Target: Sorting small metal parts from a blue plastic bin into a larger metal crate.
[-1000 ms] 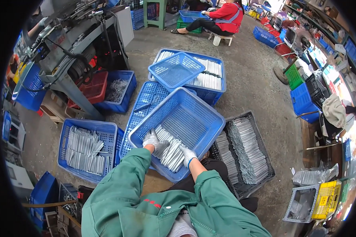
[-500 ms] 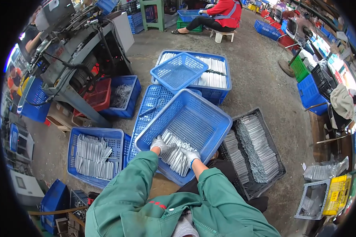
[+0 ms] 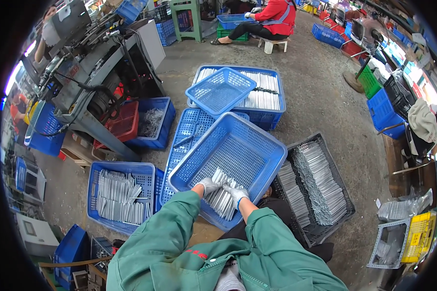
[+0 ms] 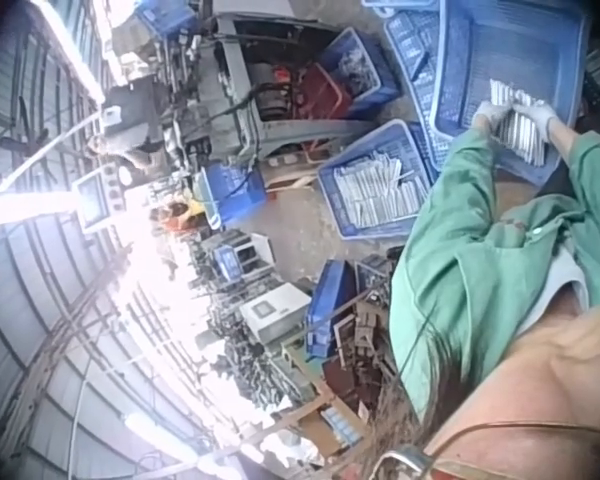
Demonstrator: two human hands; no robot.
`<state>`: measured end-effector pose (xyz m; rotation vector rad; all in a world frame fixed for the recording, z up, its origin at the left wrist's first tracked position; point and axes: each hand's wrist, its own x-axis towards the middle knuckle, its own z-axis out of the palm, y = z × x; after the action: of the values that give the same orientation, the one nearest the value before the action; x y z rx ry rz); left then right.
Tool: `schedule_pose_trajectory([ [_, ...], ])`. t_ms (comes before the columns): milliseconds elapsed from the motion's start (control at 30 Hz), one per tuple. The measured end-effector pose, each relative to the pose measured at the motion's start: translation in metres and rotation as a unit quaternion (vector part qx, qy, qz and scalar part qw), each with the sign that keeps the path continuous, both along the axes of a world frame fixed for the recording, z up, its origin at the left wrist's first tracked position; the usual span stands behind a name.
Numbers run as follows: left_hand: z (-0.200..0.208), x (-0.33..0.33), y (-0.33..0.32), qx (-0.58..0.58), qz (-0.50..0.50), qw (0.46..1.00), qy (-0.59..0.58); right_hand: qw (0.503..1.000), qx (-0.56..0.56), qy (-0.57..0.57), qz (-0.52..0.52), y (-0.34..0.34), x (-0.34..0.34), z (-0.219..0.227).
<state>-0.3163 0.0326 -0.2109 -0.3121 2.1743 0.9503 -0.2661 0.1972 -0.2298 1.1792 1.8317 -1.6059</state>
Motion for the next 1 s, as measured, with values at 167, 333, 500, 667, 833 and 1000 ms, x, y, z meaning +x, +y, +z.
schedule_pose_trajectory([
  [167, 0.014, 0.002, -0.006, 0.082, 0.024, 0.995, -0.05, 0.998, -0.058, 0.019, -0.009, 0.006, 0.007, -0.003],
  [333, 0.02, 0.005, -0.014, 0.087, 0.03, 0.993, -0.08, 0.979, 0.177, -0.054, 0.085, -0.019, 0.001, 0.026],
  [500, 0.03, 0.0, -0.008, 0.108, 0.036, 0.987, -0.111, 0.964, 0.217, -0.093, 0.121, -0.011, 0.0, 0.022],
  [667, -0.003, 0.0, -0.021, 0.14, 0.073, 0.98, -0.121, 0.978, 0.176, -0.051, 0.1, -0.009, 0.002, 0.03],
  [833, 0.006, 0.004, -0.018, 0.219, 0.07, 0.963, -0.138, 0.999, 0.037, 0.016, -0.016, 0.002, 0.011, 0.034],
  [1000, -0.002, 0.016, -0.025, 0.311, 0.092, 0.932, -0.163, 0.995, -0.062, 0.046, -0.068, 0.006, 0.012, 0.023],
])
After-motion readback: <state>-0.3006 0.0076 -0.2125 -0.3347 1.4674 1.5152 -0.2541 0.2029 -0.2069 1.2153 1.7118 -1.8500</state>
